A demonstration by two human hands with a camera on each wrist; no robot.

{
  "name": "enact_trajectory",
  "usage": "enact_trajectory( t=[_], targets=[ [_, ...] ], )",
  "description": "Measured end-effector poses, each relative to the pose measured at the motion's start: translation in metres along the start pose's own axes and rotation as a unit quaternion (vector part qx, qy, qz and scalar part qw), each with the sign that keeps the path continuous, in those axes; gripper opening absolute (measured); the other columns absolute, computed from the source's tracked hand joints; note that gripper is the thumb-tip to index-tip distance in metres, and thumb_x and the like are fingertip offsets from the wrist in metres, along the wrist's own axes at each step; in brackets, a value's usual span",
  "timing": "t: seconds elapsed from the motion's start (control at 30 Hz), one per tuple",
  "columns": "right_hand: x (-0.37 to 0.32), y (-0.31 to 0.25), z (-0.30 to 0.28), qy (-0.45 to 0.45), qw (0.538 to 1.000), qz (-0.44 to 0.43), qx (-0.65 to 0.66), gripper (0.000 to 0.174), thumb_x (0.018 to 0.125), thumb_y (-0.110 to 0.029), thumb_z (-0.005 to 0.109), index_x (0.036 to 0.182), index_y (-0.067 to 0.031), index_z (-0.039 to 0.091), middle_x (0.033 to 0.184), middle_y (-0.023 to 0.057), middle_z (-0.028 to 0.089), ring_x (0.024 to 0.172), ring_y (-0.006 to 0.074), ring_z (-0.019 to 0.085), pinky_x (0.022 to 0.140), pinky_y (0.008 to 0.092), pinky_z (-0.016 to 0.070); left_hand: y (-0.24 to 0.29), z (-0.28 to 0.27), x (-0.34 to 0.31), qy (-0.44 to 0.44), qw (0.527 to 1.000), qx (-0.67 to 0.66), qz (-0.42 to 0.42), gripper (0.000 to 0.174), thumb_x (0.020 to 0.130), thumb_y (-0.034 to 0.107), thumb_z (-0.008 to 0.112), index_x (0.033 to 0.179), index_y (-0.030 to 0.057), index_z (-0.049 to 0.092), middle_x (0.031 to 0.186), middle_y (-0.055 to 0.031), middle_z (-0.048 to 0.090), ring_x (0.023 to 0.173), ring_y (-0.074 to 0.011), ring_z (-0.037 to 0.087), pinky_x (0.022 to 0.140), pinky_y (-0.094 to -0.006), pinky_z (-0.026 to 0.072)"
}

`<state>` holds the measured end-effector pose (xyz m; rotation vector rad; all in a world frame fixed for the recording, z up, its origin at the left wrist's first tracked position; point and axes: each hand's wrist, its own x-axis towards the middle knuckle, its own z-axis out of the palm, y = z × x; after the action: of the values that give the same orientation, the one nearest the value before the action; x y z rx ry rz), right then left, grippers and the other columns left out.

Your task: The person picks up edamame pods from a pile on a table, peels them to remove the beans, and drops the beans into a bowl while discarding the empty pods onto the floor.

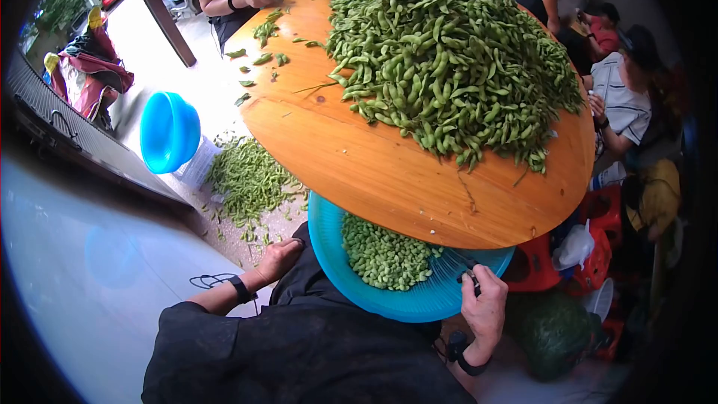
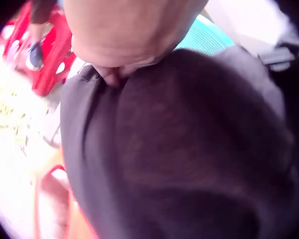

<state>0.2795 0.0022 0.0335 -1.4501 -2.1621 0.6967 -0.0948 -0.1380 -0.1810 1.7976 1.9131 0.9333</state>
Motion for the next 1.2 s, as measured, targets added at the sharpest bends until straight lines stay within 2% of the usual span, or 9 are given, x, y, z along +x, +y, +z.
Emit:
enact_trajectory(
  t=[0.13, 0.2, 0.23, 0.3, 0.43, 0.67, 0.87, 1.13, 1.2],
  targets=[
    [0.003, -0.003, 0.020, 0.003, 0.999, -0.040, 0.013, 0.007, 0.083, 0.002, 0.062, 0.084, 0.0036, 0.056, 0.077, 0.0191, 0.058, 0.069, 0.0383, 0.058, 0.060, 0.0406, 0.0444, -0.026, 0.015, 0.003, -0.053, 0.993, 0.104, 0.024, 0.011, 0.084, 0.004, 0.066, 0.096, 0.0022, 0.067, 0.090, -0.0147, 0.071, 0.078, -0.0306, 0.070, 0.068, -0.0372, 0.0570],
    [0.002, -0.003, 0.025, -0.026, 0.998, -0.040, 0.041, 0.008, 0.082, 0.002, 0.063, 0.085, 0.0036, 0.056, 0.077, 0.0192, 0.058, 0.070, 0.0392, 0.059, 0.061, 0.0416, 0.0445, -0.020, 0.024, 0.004, -0.003, 0.947, -0.132, -0.294, 0.021, 0.092, 0.017, 0.066, 0.105, 0.0016, 0.071, 0.095, -0.0124, 0.074, 0.084, -0.0192, 0.071, 0.072, -0.0314, 0.0561],
    [0.002, -0.003, 0.027, -0.024, 0.998, -0.039, 0.039, 0.008, 0.082, 0.002, 0.063, 0.085, 0.0036, 0.056, 0.077, 0.0192, 0.058, 0.070, 0.0392, 0.059, 0.061, 0.0416, 0.0445, -0.014, 0.021, 0.003, -0.004, 0.947, -0.133, -0.293, 0.021, 0.092, 0.017, 0.066, 0.105, 0.0016, 0.071, 0.095, -0.0124, 0.074, 0.084, -0.0192, 0.071, 0.072, -0.0314, 0.0561],
    [0.002, -0.002, 0.030, -0.046, 0.997, -0.037, 0.044, 0.008, 0.084, 0.000, 0.063, 0.085, 0.0019, 0.055, 0.080, 0.0191, 0.059, 0.076, 0.0414, 0.060, 0.064, 0.0463, 0.0459, -0.001, 0.010, -0.003, -0.041, 0.825, -0.391, -0.406, 0.032, 0.097, 0.029, 0.063, 0.112, 0.0016, 0.071, 0.099, -0.0090, 0.074, 0.092, -0.0118, 0.066, 0.080, -0.0283, 0.0535],
    [0.003, 0.001, 0.036, -0.052, 0.996, -0.046, 0.053, 0.009, 0.085, -0.001, 0.063, 0.086, 0.0017, 0.055, 0.081, 0.0193, 0.059, 0.077, 0.0420, 0.059, 0.064, 0.0467, 0.0463, 0.015, 0.002, -0.018, -0.114, 0.933, -0.276, -0.200, 0.051, 0.103, 0.040, 0.044, 0.138, 0.0036, 0.052, 0.130, -0.0129, 0.063, 0.115, -0.0263, 0.060, 0.101, -0.0344, 0.0435],
    [0.004, 0.000, 0.042, -0.075, 0.994, -0.044, 0.060, 0.009, 0.085, -0.002, 0.063, 0.086, 0.0012, 0.054, 0.080, 0.0209, 0.058, 0.078, 0.0430, 0.058, 0.065, 0.0481, 0.0465, 0.027, -0.021, -0.033, -0.173, 0.963, -0.174, -0.115, 0.037, 0.103, 0.028, 0.042, 0.125, 0.0012, 0.055, 0.124, -0.0248, 0.059, 0.116, -0.0417, 0.057, 0.096, -0.0428, 0.0467],
    [0.005, -0.002, 0.044, -0.065, 0.995, -0.048, 0.056, 0.008, 0.083, -0.002, 0.065, 0.085, 0.0019, 0.058, 0.079, 0.0202, 0.060, 0.076, 0.0414, 0.061, 0.065, 0.0444, 0.0466, -0.007, -0.011, -0.042, -0.168, 0.985, -0.036, -0.030, 0.038, 0.101, 0.024, 0.045, 0.128, -0.0029, 0.053, 0.130, -0.0281, 0.055, 0.118, -0.0424, 0.056, 0.100, -0.0471, 0.0460],
    [0.006, 0.003, 0.056, -0.072, 0.994, -0.062, 0.061, 0.009, 0.083, -0.003, 0.065, 0.085, 0.0019, 0.058, 0.079, 0.0202, 0.060, 0.076, 0.0417, 0.060, 0.064, 0.0449, 0.0468, -0.029, 0.019, -0.028, -0.192, 0.959, -0.101, -0.184, 0.046, 0.102, 0.032, 0.038, 0.121, -0.0063, 0.056, 0.131, -0.0288, 0.055, 0.129, -0.0397, 0.047, 0.108, -0.0430, 0.0387],
    [0.007, 0.004, 0.060, -0.076, 0.993, -0.065, 0.060, 0.009, 0.083, -0.004, 0.065, 0.085, 0.0018, 0.058, 0.079, 0.0202, 0.060, 0.076, 0.0417, 0.060, 0.064, 0.0452, 0.0467, -0.108, 0.097, -0.023, -0.243, 0.929, -0.140, -0.242, 0.049, 0.102, 0.035, 0.039, 0.121, -0.0055, 0.058, 0.130, -0.0281, 0.056, 0.130, -0.0379, 0.047, 0.109, -0.0413, 0.0376]
  ],
)
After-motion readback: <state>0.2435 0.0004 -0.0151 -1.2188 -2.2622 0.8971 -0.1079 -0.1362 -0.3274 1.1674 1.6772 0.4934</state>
